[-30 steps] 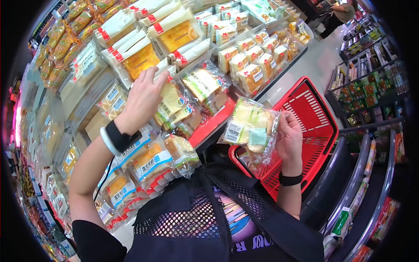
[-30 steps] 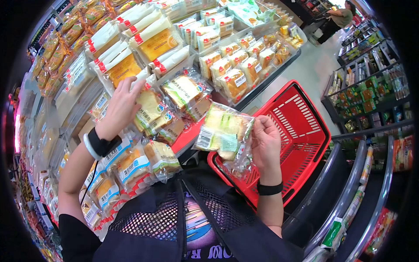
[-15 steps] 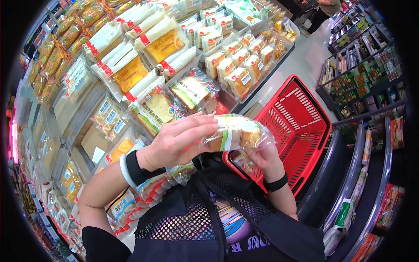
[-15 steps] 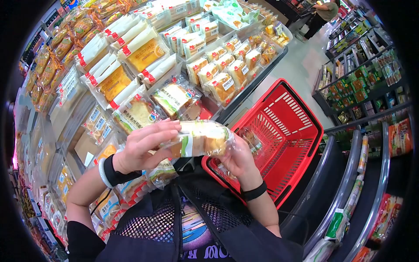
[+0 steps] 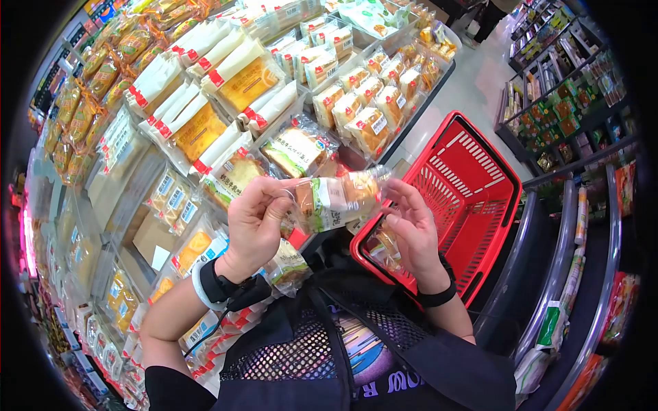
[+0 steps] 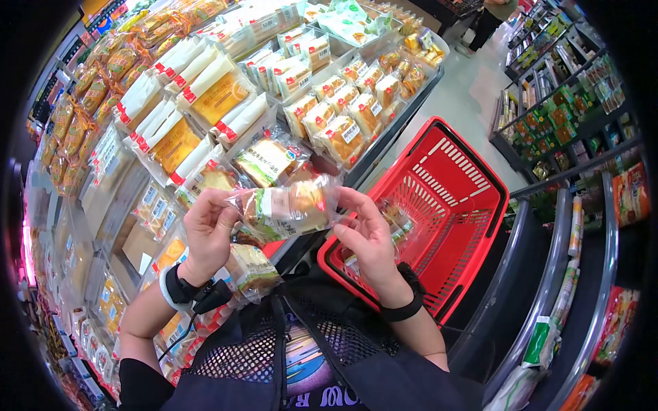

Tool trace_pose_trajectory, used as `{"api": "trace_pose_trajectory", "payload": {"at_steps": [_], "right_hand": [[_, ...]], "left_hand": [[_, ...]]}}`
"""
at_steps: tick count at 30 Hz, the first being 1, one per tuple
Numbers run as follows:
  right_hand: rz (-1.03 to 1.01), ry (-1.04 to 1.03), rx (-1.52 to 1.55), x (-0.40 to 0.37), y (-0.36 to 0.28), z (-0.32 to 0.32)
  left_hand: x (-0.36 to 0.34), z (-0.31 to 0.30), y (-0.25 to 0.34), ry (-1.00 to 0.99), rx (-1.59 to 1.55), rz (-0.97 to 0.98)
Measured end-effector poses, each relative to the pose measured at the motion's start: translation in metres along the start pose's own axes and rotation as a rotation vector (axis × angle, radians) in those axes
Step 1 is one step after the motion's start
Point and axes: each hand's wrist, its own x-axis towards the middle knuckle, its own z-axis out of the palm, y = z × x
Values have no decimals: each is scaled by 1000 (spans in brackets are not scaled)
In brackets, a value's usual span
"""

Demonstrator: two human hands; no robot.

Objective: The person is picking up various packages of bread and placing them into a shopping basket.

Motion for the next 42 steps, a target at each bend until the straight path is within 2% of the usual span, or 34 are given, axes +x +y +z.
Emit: {"api": "trace_pose_trajectory", "payload": {"at_steps": [1, 3, 7, 11, 13, 17, 23, 26, 28, 31, 35, 37, 42], "right_hand": [[-31, -70, 23, -1, -3, -2], [-90, -22, -79, 0, -7, 5], [-126, 35, 72, 5, -7, 7], [-153, 112, 103, 5, 0, 6], [-163, 94, 137, 2, -1, 7], [-214, 98, 192, 3, 0, 10], [-264, 110, 170, 4, 1, 9], [-262, 94, 199, 3, 1, 7], [-283, 114, 356, 5, 1, 7], [-342, 70, 441, 7, 1, 6], [-341, 79, 449, 6, -2, 6], [-326, 86, 455, 5, -3, 5], [-324, 78, 399, 2, -2, 1]], "left_hand": [[0, -2, 1, -11, 3, -35], [0, -2, 1, -44, 28, -17], [-3, -2, -3, -113, -12, -11], [-5, -4, -1, -72, 20, 8], [-5, -9, 4, -89, 292, -13], [-7, -6, 7, -56, 209, -36], [-6, -9, 0, -60, 219, 43], [-7, -11, -6, -67, 115, 61], [-8, -12, -2, -154, 124, -3], [-8, -12, -3, -220, 221, 47], [-4, 8, 9, -91, 96, -29], [0, 6, 10, -276, 419, 175], [-4, 4, 5, -252, 451, 189]]}}
